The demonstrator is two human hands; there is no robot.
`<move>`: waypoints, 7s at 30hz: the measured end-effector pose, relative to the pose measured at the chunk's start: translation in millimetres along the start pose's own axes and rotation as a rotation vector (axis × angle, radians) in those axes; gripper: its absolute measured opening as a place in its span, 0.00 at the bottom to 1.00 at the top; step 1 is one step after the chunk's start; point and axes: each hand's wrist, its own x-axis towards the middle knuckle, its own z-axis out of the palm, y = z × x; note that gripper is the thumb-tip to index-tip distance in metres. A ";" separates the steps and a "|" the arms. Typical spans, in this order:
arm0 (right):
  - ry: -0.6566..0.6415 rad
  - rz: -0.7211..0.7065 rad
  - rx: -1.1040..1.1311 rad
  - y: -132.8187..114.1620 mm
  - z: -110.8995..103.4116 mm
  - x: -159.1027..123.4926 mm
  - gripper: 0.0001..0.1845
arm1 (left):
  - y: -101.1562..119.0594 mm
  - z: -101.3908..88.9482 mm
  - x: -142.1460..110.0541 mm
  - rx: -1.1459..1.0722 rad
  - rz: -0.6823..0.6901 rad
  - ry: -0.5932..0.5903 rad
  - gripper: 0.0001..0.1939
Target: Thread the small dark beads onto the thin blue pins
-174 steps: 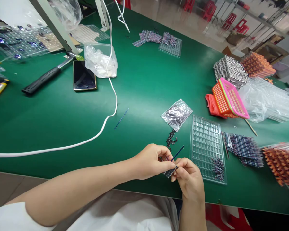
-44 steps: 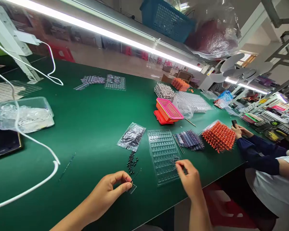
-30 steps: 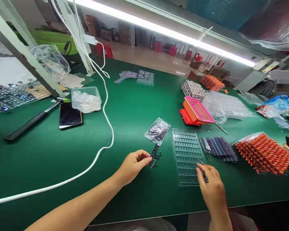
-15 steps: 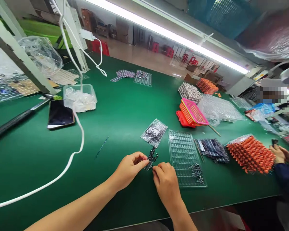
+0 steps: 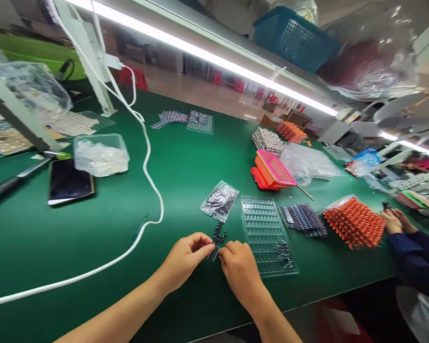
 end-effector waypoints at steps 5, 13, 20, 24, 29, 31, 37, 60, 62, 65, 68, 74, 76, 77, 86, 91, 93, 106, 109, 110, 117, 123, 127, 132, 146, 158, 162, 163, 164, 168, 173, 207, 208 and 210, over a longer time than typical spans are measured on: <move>0.087 -0.013 0.060 2.9 7.3 3.6 0.10 | -6.4 2.2 0.8 -0.064 0.026 -0.018 0.09; 0.211 0.110 0.594 -0.9 -25.1 -10.1 0.07 | 3.5 4.1 -12.3 -0.040 0.097 -0.149 0.05; 0.433 0.049 0.486 -6.8 -22.5 -18.3 0.09 | 4.5 12.8 -24.0 -0.067 0.118 -0.165 0.05; 0.498 0.027 0.422 -6.2 -17.7 -19.0 0.09 | 0.4 18.2 -26.0 -0.187 0.082 -0.164 0.06; 0.536 0.017 0.391 -6.5 -18.7 -18.4 0.12 | 1.3 22.9 -26.4 -0.376 0.002 -0.140 0.09; 0.546 0.028 0.406 -7.6 -19.3 -18.0 0.13 | 2.9 23.2 -26.2 -0.438 -0.036 -0.141 0.11; 0.598 0.114 0.485 -11.2 -19.0 -18.1 0.12 | 3.7 21.2 -23.6 -0.513 -0.087 -0.171 0.13; 0.600 0.169 0.499 -12.2 -16.8 -21.4 0.09 | -2.9 24.1 -28.5 -0.421 -0.008 -0.215 0.06; 0.602 0.166 0.502 -12.1 -16.7 -21.9 0.10 | -3.5 23.6 -28.5 -0.408 0.002 -0.216 0.05; 0.613 0.150 0.514 -12.1 -16.8 -22.3 0.12 | -2.7 23.3 -28.1 -0.397 0.013 -0.217 0.05; 0.613 0.143 0.529 -12.3 -17.6 -22.5 0.12 | -1.1 23.1 -27.6 -0.381 0.009 -0.216 0.06; 0.619 0.149 0.529 -12.7 -18.7 -22.4 0.11 | -2.5 22.6 -28.2 -0.346 0.026 -0.215 0.05; 0.617 0.147 0.531 -12.6 -18.4 -22.5 0.12 | -3.4 22.4 -28.7 -0.338 0.031 -0.217 0.05; 0.614 0.148 0.531 -12.5 -18.1 -22.7 0.12 | -3.6 22.3 -28.9 -0.336 0.031 -0.217 0.05; 0.546 0.056 0.542 -7.2 -14.2 -27.4 0.21 | 1.9 19.2 -25.4 -0.395 0.005 -0.200 0.05; 0.553 0.071 0.538 -8.0 -16.2 -25.7 0.17 | 6.6 16.6 -21.1 -0.529 -0.091 -0.225 0.10; 0.563 0.082 0.541 -8.9 -16.8 -25.3 0.16 | 7.0 16.0 -20.3 -0.543 -0.104 -0.227 0.11; 0.559 0.058 0.543 -6.9 -13.6 -29.4 0.22 | 2.0 12.0 -20.0 -0.588 -0.111 -0.234 0.11; 0.560 0.063 0.527 -6.7 -12.3 -29.3 0.21 | 5.4 11.8 -20.5 -0.576 -0.123 -0.231 0.12; 0.560 0.065 0.522 -6.6 -11.9 -29.4 0.20 | 6.9 11.9 -20.4 -0.569 -0.125 -0.233 0.12; 0.563 0.075 0.496 -7.5 -12.1 -28.7 0.18 | 9.8 11.7 -22.3 -0.468 -0.093 -0.236 0.13; 0.538 0.039 0.508 -6.2 -12.4 -28.7 0.19 | 10.0 7.0 -21.5 -0.292 -0.044 -0.227 0.11; 0.539 0.028 0.476 -6.1 -12.3 -28.0 0.19 | 12.4 4.0 -16.6 -0.422 -0.138 -0.265 0.15; 0.557 0.053 0.472 -8.0 -13.4 -26.5 0.14 | 10.6 5.0 -17.5 -0.403 -0.132 -0.278 0.13; 0.525 0.086 0.524 -8.2 -15.4 -23.4 0.12 | 20.2 3.0 -23.7 0.057 0.095 -0.244 0.07; 0.469 0.021 0.594 -4.2 -14.6 -25.3 0.19 | 15.6 2.0 -21.2 -0.087 0.005 -0.224 0.09; 0.458 0.016 0.640 -4.2 -14.5 -25.7 0.20 | 14.3 2.7 -21.4 -0.094 -0.006 -0.222 0.10; 0.457 0.017 0.645 -4.2 -14.5 -25.7 0.20 | 14.1 2.8 -21.4 -0.095 -0.005 -0.221 0.10; 0.456 0.020 0.646 -4.1 -14.4 -25.7 0.19 | 14.0 3.0 -21.4 -0.098 -0.003 -0.219 0.10; 0.454 0.029 0.630 -3.8 -13.9 -25.4 0.19 | 14.7 3.3 -21.3 -0.090 -0.002 -0.213 0.09; 0.469 0.013 0.594 -3.5 -12.8 -24.1 0.17 | 14.9 2.7 -21.5 -0.044 0.015 -0.210 0.08; 0.345 0.314 0.966 -9.5 -22.9 -30.9 0.05 | 5.6 22.4 -20.5 -0.492 -0.147 -0.050 0.16; 0.339 0.314 0.975 -9.3 -22.8 -31.3 0.05 | 5.6 22.2 -20.7 -0.489 -0.141 -0.050 0.16; 0.330 0.313 0.993 -8.9 -22.1 -32.0 0.05 | 5.5 21.9 -21.0 -0.482 -0.135 -0.049 0.14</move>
